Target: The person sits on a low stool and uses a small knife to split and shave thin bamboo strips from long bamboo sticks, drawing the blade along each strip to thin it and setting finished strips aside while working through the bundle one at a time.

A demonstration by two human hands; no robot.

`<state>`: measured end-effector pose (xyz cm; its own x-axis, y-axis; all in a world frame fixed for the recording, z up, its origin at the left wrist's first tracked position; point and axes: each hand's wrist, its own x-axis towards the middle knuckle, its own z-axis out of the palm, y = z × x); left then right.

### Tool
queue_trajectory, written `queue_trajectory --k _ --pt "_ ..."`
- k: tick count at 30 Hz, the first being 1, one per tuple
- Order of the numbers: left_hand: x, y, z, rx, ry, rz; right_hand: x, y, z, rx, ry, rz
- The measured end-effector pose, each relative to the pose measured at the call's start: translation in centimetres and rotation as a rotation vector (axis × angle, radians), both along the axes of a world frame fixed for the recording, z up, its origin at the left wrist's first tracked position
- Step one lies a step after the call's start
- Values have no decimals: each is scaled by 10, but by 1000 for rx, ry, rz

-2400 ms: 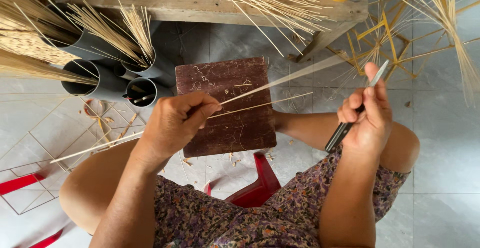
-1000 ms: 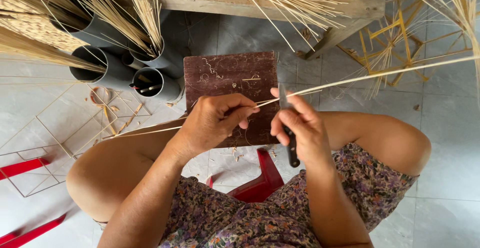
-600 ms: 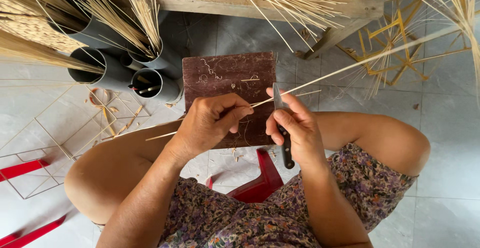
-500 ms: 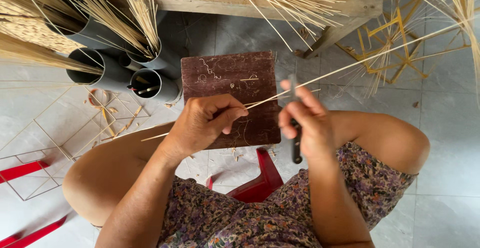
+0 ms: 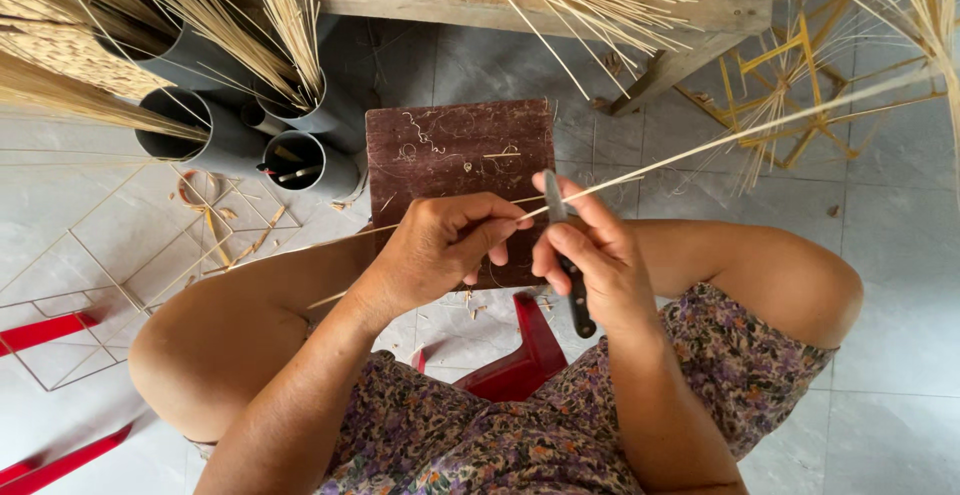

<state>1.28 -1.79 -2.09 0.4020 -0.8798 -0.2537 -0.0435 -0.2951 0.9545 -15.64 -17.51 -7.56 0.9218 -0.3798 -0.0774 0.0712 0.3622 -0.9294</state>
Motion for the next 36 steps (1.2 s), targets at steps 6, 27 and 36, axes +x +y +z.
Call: queue_trajectory --k 6,27,36 --pt "12 12 8 175 -102 43 -1 -24 6 60 -27 -168" --pt "8 8 7 26 -151 55 -22 -42 4 62 -94 -250" --pt "15 19 6 36 -116 73 -4 -24 8 87 -10 -166"
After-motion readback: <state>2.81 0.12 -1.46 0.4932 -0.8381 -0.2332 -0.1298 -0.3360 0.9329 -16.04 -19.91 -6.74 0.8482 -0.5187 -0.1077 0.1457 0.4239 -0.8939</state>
